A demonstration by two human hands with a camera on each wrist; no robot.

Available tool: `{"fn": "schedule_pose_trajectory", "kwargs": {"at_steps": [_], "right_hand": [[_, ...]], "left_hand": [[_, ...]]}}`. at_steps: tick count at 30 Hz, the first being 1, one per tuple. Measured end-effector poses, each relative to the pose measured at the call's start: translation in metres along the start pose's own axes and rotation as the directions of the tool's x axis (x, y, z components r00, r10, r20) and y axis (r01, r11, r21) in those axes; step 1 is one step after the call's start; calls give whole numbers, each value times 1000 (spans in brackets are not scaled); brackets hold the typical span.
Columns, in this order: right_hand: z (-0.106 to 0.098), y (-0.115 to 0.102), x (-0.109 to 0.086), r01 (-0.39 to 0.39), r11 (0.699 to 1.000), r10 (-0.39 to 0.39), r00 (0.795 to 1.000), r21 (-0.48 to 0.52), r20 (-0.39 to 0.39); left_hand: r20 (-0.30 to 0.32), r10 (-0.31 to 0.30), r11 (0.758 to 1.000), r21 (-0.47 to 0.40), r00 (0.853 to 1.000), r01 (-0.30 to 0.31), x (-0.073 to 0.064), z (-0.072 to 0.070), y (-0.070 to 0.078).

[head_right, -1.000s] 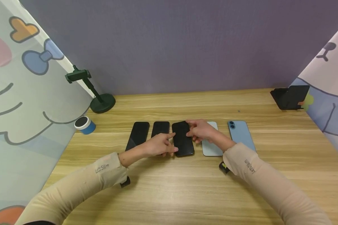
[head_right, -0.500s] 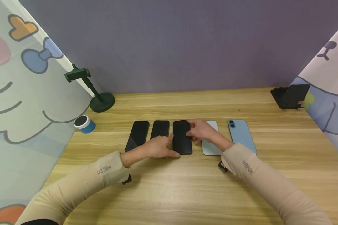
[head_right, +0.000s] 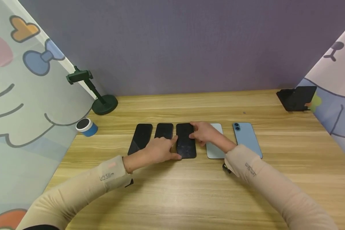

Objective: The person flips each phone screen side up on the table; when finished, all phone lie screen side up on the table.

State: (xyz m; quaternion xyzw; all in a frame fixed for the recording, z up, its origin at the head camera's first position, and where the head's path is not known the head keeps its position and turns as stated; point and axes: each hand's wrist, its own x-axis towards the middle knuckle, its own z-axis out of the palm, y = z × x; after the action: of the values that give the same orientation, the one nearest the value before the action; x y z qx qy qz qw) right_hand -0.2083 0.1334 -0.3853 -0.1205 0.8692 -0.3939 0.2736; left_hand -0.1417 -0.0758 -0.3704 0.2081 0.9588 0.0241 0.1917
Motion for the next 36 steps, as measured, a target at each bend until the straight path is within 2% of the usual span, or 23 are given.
{"fn": "schedule_pose_trajectory", "kwargs": {"at_steps": [3,9,20,29,36], "right_hand": [[-2,0,2,7,998,-7,1000,-58,-6],[-2,-1,3,8,996,-8,1000,-92,-1],[-2,0,6,-5,996,5,1000,-88,-7],[-1,2,3,6,997,-8,1000,-79,-29],[-1,1,3,-4,997,1,1000,-77,-31]], "left_hand": [[-6,-10,1000,28,1000,10,1,2,2],[-27,-24,1000,9,999,24,1,6,1],[-53,1,999,-53,999,-3,1,11,-2],[-36,17,997,-68,999,-20,3,11,-6],[-28,23,999,-47,999,-24,3,10,-7]]}}
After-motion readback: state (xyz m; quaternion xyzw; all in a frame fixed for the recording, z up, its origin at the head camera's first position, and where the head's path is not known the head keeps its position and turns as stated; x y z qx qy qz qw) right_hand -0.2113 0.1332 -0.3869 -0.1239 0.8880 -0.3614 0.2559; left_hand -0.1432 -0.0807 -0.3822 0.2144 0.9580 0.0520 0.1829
